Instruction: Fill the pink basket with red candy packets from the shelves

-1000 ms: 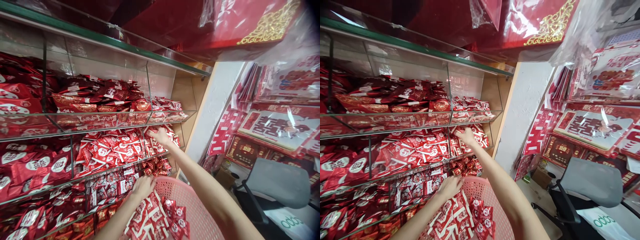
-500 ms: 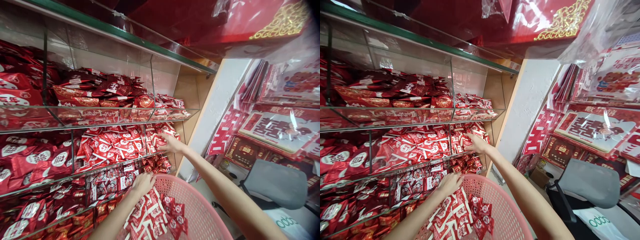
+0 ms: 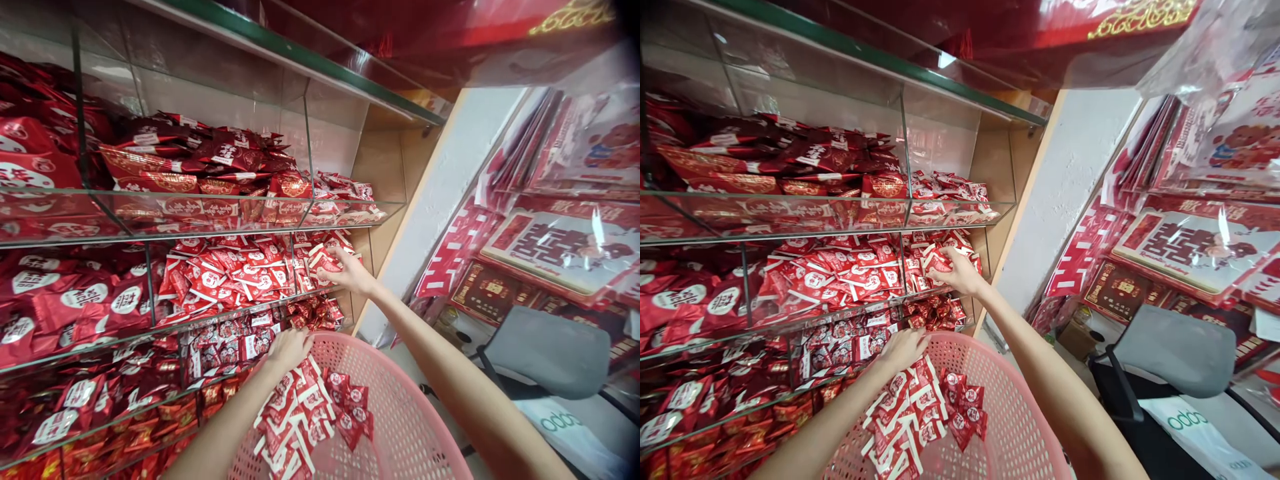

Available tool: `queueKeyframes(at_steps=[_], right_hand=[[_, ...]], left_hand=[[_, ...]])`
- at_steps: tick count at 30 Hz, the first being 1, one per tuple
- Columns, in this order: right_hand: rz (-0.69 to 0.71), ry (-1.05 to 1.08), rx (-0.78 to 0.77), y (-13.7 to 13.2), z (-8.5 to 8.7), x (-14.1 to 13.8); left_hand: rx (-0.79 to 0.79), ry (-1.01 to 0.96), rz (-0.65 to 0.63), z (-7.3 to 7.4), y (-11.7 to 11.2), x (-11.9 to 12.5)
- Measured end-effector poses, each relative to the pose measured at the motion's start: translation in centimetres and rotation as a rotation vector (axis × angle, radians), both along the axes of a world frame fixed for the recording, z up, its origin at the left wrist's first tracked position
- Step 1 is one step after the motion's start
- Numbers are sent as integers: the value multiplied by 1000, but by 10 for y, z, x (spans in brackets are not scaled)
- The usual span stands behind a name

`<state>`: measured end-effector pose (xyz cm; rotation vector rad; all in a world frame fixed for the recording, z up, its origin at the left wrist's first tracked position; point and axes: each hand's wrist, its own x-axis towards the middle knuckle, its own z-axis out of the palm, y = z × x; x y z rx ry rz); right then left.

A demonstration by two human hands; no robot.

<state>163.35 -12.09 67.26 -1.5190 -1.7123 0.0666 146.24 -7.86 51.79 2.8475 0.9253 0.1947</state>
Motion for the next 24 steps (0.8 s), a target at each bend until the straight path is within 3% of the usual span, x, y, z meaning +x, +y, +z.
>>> queueKeyframes(at_steps=[4, 7, 10, 13, 16, 19, 22, 24], right_hand=[[34, 370, 0, -40, -1, -14], [61, 578, -162, -78, -14, -30], [146, 739, -429, -110, -42, -46], [306, 874, -723, -130, -83, -61], [411, 845, -977, -142, -123, -72], [417, 625, -1106, -146, -156, -80], [393, 484, -1161, -146, -176, -85], [379, 539, -1168, -146, -184, -88]], left_hand=[[-13, 6, 5, 0, 0, 0], [-28, 7, 3, 2, -1, 0], [-48, 13, 5, 4, -2, 0], [-37, 11, 7, 4, -2, 0], [-26, 8, 1, 2, -2, 1], [-31, 23, -5, 0, 0, 1], [-17, 23, -12, -1, 0, 2], [-15, 23, -13, -1, 0, 2]])
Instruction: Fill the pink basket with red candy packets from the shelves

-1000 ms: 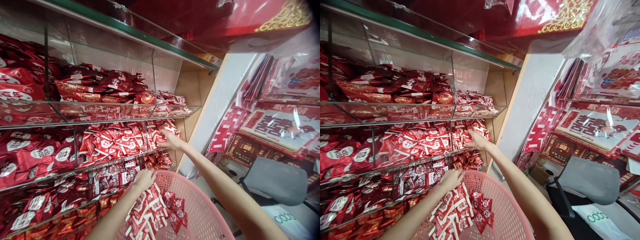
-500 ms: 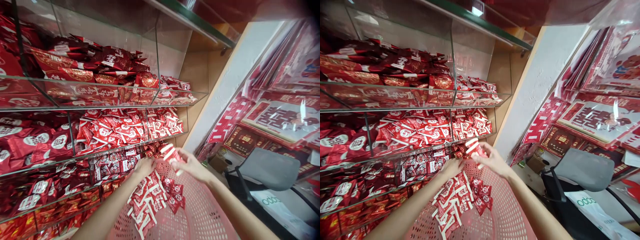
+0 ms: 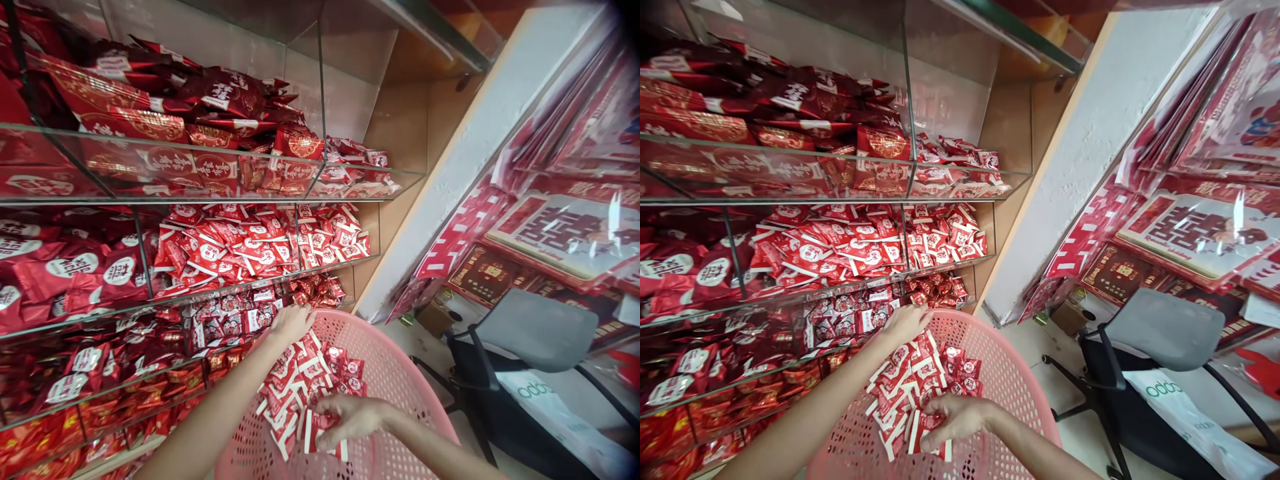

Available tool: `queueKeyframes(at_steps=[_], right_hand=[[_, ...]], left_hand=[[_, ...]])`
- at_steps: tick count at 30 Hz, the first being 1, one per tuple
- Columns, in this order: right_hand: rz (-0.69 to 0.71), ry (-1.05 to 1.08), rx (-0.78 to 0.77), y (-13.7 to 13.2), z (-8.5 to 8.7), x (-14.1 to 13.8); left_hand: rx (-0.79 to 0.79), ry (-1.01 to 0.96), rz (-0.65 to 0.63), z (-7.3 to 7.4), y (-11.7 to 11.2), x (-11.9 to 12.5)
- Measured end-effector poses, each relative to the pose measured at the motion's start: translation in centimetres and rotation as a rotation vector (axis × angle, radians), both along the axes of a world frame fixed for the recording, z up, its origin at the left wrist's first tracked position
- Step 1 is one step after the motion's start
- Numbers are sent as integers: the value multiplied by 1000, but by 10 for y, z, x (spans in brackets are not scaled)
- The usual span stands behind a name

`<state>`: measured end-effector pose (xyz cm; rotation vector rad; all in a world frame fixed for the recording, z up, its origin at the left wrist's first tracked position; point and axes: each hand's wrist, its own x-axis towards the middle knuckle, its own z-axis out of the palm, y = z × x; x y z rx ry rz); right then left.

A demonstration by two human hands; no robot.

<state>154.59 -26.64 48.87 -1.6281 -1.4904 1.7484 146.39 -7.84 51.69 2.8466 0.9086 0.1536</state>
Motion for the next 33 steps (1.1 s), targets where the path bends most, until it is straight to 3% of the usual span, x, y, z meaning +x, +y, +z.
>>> queueKeyframes(at_steps=[6, 9, 14, 21, 33], right_hand=[[-280, 241, -140, -4, -9, -3], [-355, 327, -249, -5, -13, -6], [-410, 489, -352, -3, -18, -11], [-370, 507, -390, -6, -19, -9], [-537, 572, -400, -5, -21, -17]], left_hand=[[-29, -3, 3, 2, -1, -1], [-31, 3, 4, 3, -1, -1], [-42, 3, 0, 3, -1, 0], [-25, -6, 3, 2, -1, -1], [-27, 9, 24, 4, -3, -1]])
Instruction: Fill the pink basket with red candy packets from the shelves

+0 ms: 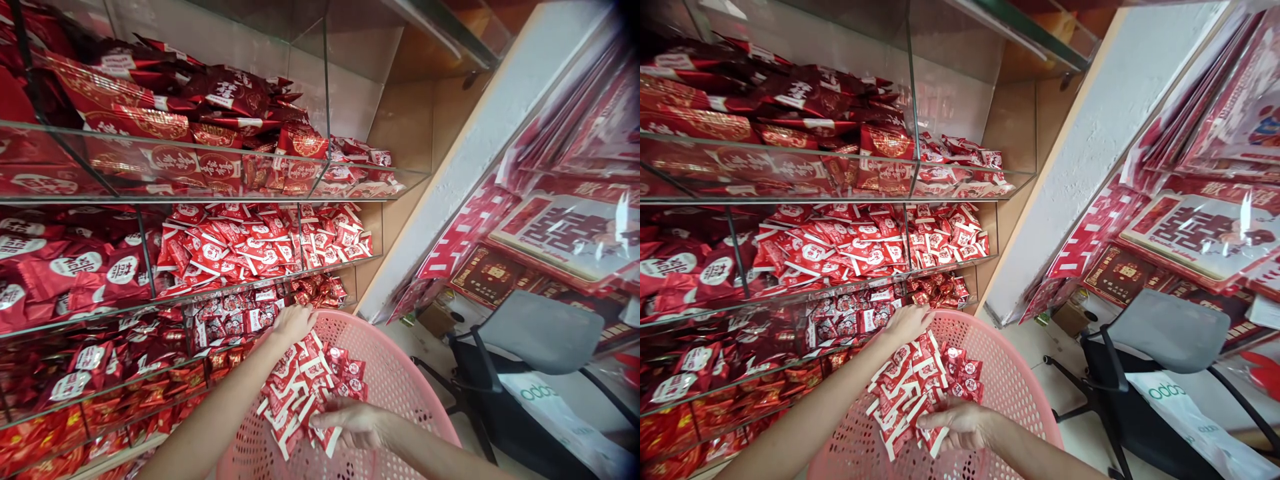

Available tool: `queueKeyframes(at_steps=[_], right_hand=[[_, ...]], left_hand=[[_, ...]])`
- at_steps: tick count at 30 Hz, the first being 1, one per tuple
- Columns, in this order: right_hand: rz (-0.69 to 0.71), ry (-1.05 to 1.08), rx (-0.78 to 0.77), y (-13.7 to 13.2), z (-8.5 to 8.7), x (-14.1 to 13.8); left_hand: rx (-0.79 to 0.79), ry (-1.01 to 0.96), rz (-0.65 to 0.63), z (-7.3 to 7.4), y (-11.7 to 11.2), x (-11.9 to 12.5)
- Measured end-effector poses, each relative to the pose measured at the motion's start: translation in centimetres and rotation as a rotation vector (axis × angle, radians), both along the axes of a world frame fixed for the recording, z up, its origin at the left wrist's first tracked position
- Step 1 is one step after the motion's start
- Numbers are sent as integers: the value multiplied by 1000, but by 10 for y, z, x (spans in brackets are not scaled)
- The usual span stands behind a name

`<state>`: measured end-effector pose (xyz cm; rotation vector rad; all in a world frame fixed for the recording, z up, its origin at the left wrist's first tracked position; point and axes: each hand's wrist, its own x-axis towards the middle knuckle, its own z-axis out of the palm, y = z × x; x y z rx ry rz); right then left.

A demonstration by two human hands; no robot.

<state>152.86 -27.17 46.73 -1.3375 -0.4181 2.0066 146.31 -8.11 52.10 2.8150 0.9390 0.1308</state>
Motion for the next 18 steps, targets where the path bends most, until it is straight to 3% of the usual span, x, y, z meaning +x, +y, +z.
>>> queueKeyframes(at_steps=[4, 9, 14, 18], right_hand=[[-85, -16, -36, -1, -5, 0], [-148, 14, 40, 1, -11, -2], [-130, -38, 43, 0, -18, -3], [-44, -166, -3, -6, -15, 1]], left_hand=[[5, -5, -12, -2, 1, 0], [16, -14, -20, -3, 2, 0], [19, -13, -15, -3, 2, 0], [24, -12, -25, -3, 2, 0]])
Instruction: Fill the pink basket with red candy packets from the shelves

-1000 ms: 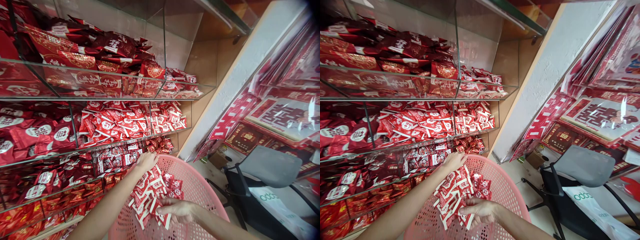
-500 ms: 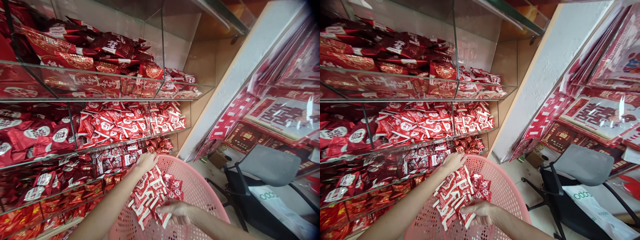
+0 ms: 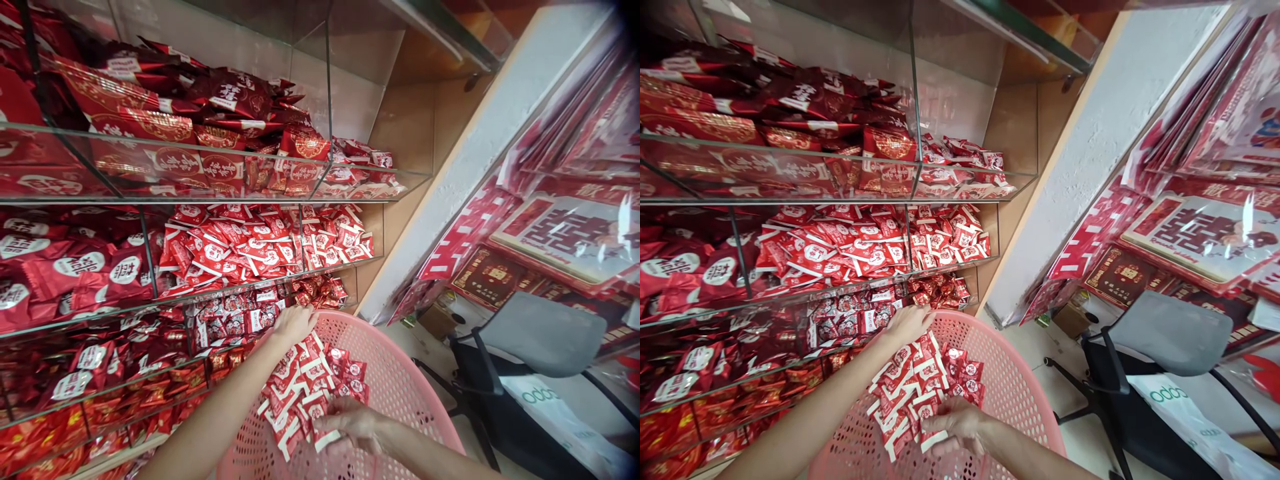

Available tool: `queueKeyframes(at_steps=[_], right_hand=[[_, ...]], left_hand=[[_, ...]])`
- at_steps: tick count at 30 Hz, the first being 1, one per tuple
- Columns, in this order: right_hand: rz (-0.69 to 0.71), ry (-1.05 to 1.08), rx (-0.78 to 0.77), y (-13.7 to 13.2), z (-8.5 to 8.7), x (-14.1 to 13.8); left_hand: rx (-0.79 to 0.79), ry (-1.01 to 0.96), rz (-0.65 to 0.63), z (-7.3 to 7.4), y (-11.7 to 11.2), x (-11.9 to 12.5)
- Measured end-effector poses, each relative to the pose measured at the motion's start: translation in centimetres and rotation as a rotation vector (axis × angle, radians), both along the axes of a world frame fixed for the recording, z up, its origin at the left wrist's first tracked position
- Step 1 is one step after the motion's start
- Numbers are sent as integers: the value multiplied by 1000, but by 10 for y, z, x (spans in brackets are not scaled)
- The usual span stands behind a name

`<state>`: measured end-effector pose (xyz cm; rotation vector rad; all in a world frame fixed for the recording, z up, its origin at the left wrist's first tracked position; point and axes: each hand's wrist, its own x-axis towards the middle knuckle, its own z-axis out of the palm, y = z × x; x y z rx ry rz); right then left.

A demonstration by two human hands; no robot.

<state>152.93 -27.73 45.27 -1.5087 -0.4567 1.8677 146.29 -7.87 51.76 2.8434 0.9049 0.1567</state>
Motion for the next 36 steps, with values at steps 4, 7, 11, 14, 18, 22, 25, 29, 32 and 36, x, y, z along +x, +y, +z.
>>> queueKeyframes(at_steps=[4, 7, 11, 14, 18, 22, 25, 29, 32, 36], right_hand=[[140, -49, 8, -3, 12, 2], [189, -13, 18, -1, 19, 0], [189, -24, -3, 3, 15, -5], [178, -59, -3, 4, 9, -6], [187, -91, 17, 6, 6, -7], [177, -122, 43, 7, 7, -7], [193, -117, 58, 8, 7, -7], [125, -118, 62, 9, 3, -5], [92, -89, 69, 10, 0, -3], [36, 10, 85, 9, 0, -1]], left_hand=[[7, 2, 3, -2, 1, 0], [23, -6, -3, -4, 1, 0], [30, -14, -7, -5, 1, 1], [23, -12, -4, -5, 2, 1], [4, -7, -1, -3, 1, 2], [4, -1, 6, -2, 1, 1], [8, 0, -1, -1, 1, 1], [15, -8, 1, 0, 0, 1], [14, -9, 6, 0, -1, 1], [17, -14, 1, -1, 0, 1]])
